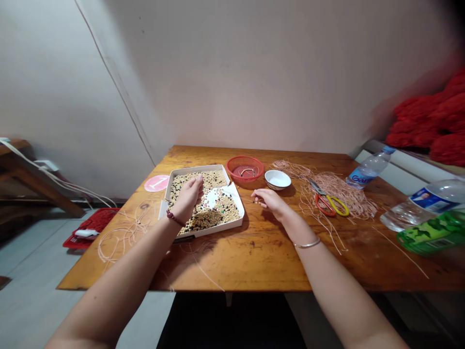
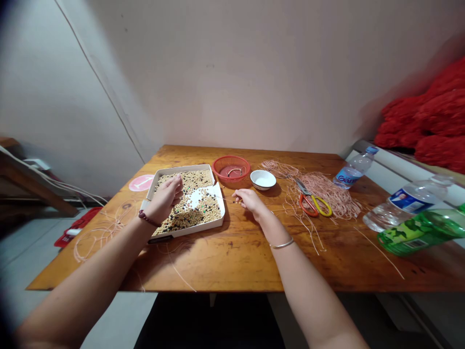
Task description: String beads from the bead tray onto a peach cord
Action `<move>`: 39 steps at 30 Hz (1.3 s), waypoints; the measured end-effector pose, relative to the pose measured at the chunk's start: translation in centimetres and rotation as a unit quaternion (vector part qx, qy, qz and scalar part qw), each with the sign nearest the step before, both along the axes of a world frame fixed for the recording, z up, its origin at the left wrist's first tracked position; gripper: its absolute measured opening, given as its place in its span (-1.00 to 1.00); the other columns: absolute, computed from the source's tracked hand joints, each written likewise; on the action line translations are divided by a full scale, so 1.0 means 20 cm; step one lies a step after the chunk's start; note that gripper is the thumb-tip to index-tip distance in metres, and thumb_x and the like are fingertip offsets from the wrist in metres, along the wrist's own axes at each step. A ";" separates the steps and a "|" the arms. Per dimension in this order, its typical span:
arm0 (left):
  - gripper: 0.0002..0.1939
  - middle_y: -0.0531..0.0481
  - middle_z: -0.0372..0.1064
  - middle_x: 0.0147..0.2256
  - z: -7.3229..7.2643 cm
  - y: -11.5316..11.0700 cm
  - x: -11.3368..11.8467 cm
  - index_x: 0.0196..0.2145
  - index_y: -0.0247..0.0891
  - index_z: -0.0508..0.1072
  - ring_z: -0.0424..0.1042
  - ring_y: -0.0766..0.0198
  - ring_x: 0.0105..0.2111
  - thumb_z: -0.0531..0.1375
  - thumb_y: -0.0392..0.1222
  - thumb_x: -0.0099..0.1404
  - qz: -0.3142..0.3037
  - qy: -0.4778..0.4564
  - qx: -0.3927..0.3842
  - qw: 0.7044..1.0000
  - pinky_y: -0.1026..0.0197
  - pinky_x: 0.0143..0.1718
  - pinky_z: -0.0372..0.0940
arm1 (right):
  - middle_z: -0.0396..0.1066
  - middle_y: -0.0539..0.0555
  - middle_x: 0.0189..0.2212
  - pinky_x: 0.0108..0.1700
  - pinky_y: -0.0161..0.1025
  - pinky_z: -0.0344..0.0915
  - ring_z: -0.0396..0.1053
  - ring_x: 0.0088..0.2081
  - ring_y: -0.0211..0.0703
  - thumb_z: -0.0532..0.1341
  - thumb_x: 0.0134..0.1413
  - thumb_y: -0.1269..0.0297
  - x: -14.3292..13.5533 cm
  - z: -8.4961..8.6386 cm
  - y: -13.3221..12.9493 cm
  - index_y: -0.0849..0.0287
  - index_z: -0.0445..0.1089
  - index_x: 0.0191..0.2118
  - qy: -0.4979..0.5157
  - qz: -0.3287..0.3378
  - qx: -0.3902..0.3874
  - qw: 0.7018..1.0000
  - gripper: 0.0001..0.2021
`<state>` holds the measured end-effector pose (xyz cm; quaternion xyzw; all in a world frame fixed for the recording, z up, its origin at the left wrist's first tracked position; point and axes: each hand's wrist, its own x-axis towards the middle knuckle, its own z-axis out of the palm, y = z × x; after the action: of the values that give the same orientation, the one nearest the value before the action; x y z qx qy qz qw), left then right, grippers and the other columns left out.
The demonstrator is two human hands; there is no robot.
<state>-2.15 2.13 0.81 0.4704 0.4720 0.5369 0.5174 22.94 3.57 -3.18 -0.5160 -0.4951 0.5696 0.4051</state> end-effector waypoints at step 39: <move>-0.69 0.24 -0.17 -0.70 0.01 0.04 -0.03 -0.54 -0.24 0.03 -0.13 0.51 -0.80 -0.04 -0.30 0.38 -0.067 -0.265 -0.185 0.944 0.44 -0.80 -0.25 | 0.38 0.04 -0.56 -0.44 -0.31 0.04 0.22 -0.51 -0.23 0.08 0.08 0.14 0.06 -0.11 0.06 0.21 0.35 -0.51 -0.307 0.036 0.164 0.937 -0.71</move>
<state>-2.84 2.96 0.93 0.2375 0.3763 0.5092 0.7366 24.17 4.71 -5.48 -0.5742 -0.7003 0.3084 0.2913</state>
